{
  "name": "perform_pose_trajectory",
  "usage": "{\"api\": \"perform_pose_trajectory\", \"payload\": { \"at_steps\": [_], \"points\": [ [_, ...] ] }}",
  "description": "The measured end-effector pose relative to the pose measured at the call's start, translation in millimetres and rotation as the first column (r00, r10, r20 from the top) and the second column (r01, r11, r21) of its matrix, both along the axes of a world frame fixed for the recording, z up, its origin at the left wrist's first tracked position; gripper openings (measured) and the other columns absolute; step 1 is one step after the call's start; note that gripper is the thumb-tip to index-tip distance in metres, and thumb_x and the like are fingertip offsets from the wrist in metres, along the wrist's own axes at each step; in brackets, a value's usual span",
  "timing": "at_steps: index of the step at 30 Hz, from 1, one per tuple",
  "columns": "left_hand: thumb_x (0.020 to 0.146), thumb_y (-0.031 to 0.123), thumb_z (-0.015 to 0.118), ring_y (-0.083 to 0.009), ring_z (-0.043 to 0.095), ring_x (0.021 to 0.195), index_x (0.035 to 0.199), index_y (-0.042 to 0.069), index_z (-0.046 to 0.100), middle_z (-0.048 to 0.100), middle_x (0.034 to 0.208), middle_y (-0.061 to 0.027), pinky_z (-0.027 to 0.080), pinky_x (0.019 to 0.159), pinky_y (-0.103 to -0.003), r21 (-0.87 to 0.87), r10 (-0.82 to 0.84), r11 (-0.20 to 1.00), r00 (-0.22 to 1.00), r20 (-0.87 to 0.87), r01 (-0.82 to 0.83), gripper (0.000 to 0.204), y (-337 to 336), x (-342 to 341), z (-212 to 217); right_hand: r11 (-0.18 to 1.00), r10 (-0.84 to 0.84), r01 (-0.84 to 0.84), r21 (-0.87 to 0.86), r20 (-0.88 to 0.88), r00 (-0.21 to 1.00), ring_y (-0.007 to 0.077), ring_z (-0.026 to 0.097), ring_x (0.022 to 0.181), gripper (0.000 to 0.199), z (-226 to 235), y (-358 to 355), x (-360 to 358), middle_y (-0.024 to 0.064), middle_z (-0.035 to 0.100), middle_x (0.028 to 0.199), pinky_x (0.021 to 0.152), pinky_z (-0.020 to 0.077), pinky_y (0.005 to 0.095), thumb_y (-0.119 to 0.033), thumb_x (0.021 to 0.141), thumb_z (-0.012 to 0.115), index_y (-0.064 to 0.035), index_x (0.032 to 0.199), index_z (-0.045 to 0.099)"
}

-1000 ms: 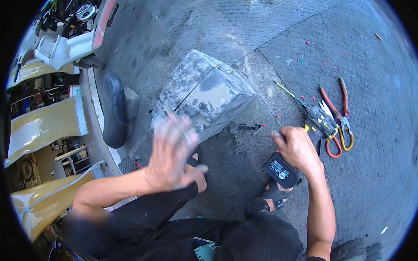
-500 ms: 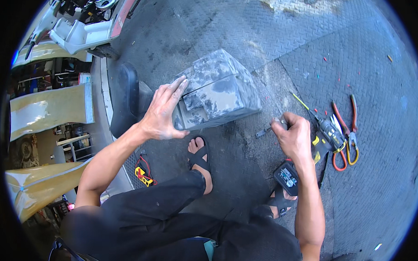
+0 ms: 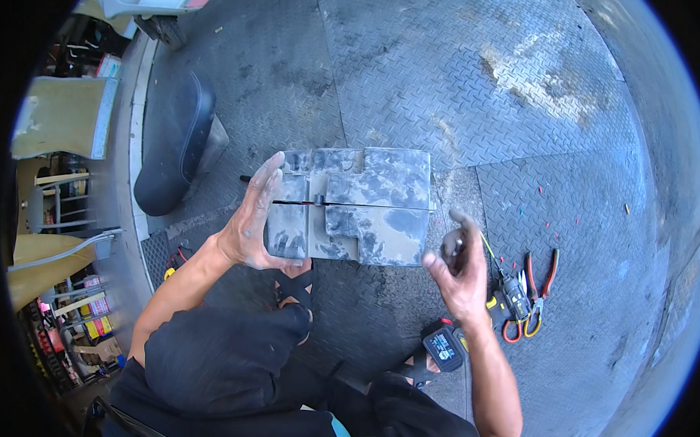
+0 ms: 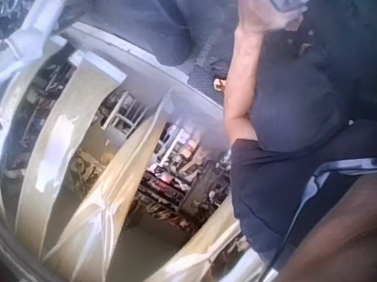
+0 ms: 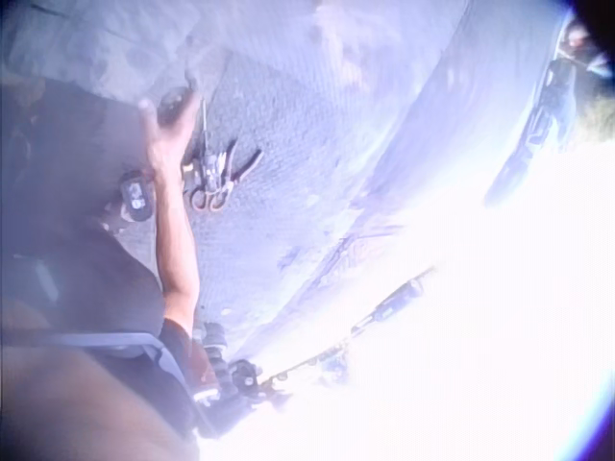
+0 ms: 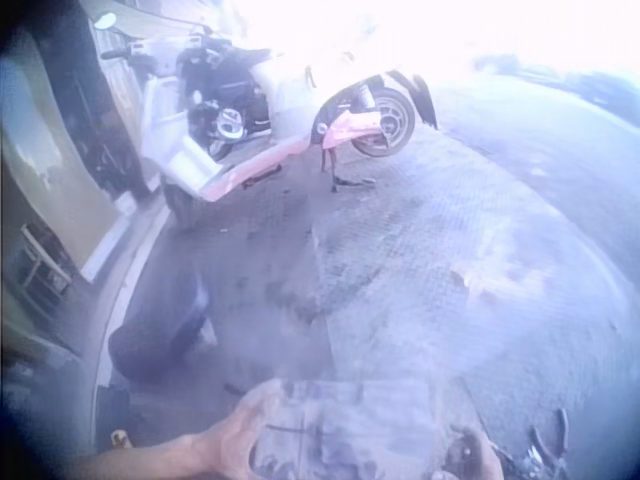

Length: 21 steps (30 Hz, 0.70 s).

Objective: The person assembles a battery pack by hand, inserting metal strips and securing them with a cordless drill. The person then places the assembled battery pack into the under-seat compartment of a scooter.

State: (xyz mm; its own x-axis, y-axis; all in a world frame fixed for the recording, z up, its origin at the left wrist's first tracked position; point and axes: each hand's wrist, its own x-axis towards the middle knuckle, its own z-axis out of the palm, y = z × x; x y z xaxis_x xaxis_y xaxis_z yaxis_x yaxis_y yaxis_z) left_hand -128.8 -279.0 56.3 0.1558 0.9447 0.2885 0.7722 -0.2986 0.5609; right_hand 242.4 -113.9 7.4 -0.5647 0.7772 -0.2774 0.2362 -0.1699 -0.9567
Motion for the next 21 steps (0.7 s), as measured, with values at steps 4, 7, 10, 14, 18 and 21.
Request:
{"api": "perform_pose_trajectory", "payload": {
  "at_steps": [4,7,10,14,18,21],
  "points": [
    [0.066,0.062,0.099,-0.0547,0.038,0.157,0.172,-0.005,0.030,0.033,0.171,-0.0336,0.033,0.129,-0.067,0.051,-0.008,0.999,0.995,0.099,0.003,0.143,2.0,-8.0,-20.9,0.728,0.277,-0.401,0.556,0.297,0.914,0.0273,0.069,0.108,0.131,56.0,46.3,-19.5,0.0162,0.060,0.138,0.074,0.0582,0.0352,-0.064,0.064,0.099,0.0015,0.164,0.046],
    [0.066,0.067,0.096,-0.0509,0.046,0.148,0.166,-0.005,0.040,0.042,0.161,-0.0303,0.035,0.128,-0.069,0.064,-0.020,0.998,0.999,0.047,0.017,0.135,4.4,-12.8,-24.8,0.410,0.325,-0.654,0.635,0.568,0.756,0.0441,0.062,0.140,0.129,86.7,55.6,-54.7,0.0245,0.056,0.153,0.095,0.0665,0.0497,-0.069,0.068,0.093,0.0033,0.163,0.046],
    [0.066,0.067,0.095,-0.0481,0.049,0.141,0.158,-0.003,0.050,0.048,0.154,-0.0272,0.039,0.125,-0.070,0.085,-0.022,0.996,0.997,0.076,0.015,0.125,6.9,-14.8,-27.2,0.194,0.350,-0.742,0.642,0.661,0.664,0.0471,0.059,0.140,0.126,89.8,58.4,-104.2,0.0249,0.057,0.154,0.093,0.0674,0.0509,-0.076,0.069,0.088,0.0027,0.160,0.050],
    [0.066,0.067,0.094,-0.0477,0.048,0.142,0.154,0.002,0.057,0.048,0.154,-0.0262,0.041,0.122,-0.069,0.099,-0.021,0.995,0.991,0.131,0.008,0.116,7.4,-15.3,-32.9,0.119,0.426,-0.810,0.575,0.707,0.564,0.0451,0.058,0.136,0.113,80.8,55.3,-148.8,0.0197,0.062,0.142,0.088,0.0688,0.0498,-0.075,0.070,0.084,0.0041,0.149,0.062],
    [0.067,0.066,0.093,-0.0475,0.047,0.141,0.152,0.007,0.061,0.049,0.152,-0.0252,0.042,0.121,-0.069,0.095,-0.026,0.995,0.986,0.165,0.011,0.108,6.3,-16.2,-38.4,0.060,0.412,-0.785,0.616,0.701,0.581,0.0415,0.057,0.137,0.110,79.5,57.2,-154.6,0.0181,0.063,0.128,0.092,0.0672,0.0431,-0.069,0.067,0.085,0.0084,0.143,0.065],
    [0.068,0.066,0.092,-0.0479,0.048,0.140,0.151,0.008,0.061,0.049,0.152,-0.0253,0.042,0.120,-0.069,0.085,-0.039,0.996,0.985,0.168,0.025,0.106,7.6,-17.6,-37.6,0.024,0.436,-0.753,0.658,0.671,0.600,0.0396,0.060,0.132,0.108,75.1,62.0,-154.1,0.0172,0.064,0.123,0.090,0.0674,0.0424,-0.069,0.069,0.084,0.0098,0.141,0.066]
  ]
}}
